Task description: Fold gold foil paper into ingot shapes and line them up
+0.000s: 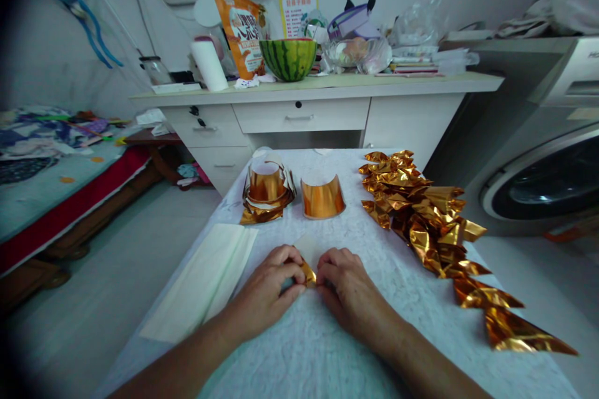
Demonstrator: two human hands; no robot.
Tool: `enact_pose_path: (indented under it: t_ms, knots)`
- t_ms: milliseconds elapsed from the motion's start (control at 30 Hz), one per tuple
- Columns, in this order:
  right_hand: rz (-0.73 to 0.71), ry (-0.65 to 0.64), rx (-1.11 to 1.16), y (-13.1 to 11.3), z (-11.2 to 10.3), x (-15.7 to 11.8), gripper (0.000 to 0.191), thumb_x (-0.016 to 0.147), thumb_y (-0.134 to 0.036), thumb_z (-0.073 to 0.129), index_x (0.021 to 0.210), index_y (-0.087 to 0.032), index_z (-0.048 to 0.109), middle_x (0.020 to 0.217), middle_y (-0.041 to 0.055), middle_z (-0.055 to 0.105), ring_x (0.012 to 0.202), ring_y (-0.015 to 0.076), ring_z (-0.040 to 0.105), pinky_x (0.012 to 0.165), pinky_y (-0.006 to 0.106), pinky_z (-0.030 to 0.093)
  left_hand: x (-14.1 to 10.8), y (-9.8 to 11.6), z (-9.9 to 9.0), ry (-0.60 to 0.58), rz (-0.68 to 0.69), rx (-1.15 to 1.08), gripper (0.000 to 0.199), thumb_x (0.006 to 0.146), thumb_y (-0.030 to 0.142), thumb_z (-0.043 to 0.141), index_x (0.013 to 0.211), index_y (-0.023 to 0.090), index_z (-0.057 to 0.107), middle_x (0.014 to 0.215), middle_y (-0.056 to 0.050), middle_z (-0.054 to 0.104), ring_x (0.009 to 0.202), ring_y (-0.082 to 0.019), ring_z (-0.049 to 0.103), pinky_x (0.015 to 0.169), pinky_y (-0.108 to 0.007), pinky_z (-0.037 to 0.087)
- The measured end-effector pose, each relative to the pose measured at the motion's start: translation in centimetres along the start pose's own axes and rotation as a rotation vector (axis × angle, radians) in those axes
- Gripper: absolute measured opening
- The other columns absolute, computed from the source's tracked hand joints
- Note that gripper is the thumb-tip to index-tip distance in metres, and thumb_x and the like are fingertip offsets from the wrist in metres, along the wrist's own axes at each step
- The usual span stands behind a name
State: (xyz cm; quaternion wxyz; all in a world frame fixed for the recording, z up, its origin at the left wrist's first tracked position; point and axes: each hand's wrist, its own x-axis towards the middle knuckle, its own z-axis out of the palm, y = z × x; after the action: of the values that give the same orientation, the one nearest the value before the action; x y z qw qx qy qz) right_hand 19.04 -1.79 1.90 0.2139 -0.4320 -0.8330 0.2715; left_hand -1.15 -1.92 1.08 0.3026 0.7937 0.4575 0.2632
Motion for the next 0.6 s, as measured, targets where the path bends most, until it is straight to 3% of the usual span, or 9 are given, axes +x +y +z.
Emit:
enact_pose_path:
  t_ms: [233, 600]
  knots:
    - [0.072, 0.023, -0.007, 0.3, 0.5, 0.0, 0.011, 0.086, -0.013, 0.056, 0.079, -0.021, 0.06, 0.094, 0.0046, 0.059, 0.092, 0.0213, 0.052, 0.082, 0.039, 0.042, 0.1, 0.4, 0.1, -0.015, -0.029, 0.003, 0.014, 0.084, 0.007, 0.055, 0.075, 0.018, 0.056, 0.097, -0.003, 0.052, 0.097, -0.017, 0.052, 0.089, -0.033, 0.044]
    - [0.18, 0.095, -0.106, -0.1, 1.4, 0.4, 0.013, 0.082, -0.011, 0.056, 0.072, -0.019, 0.06, 0.088, 0.0048, 0.056, 0.086, 0.0215, 0.05, 0.076, 0.038, 0.039, 0.1, 0.7, 0.8, 0.035, -0.064, 0.126, 0.013, 0.082, 0.008, 0.053, 0.075, 0.018, 0.051, 0.097, -0.003, 0.049, 0.098, -0.019, 0.049, 0.092, -0.038, 0.044]
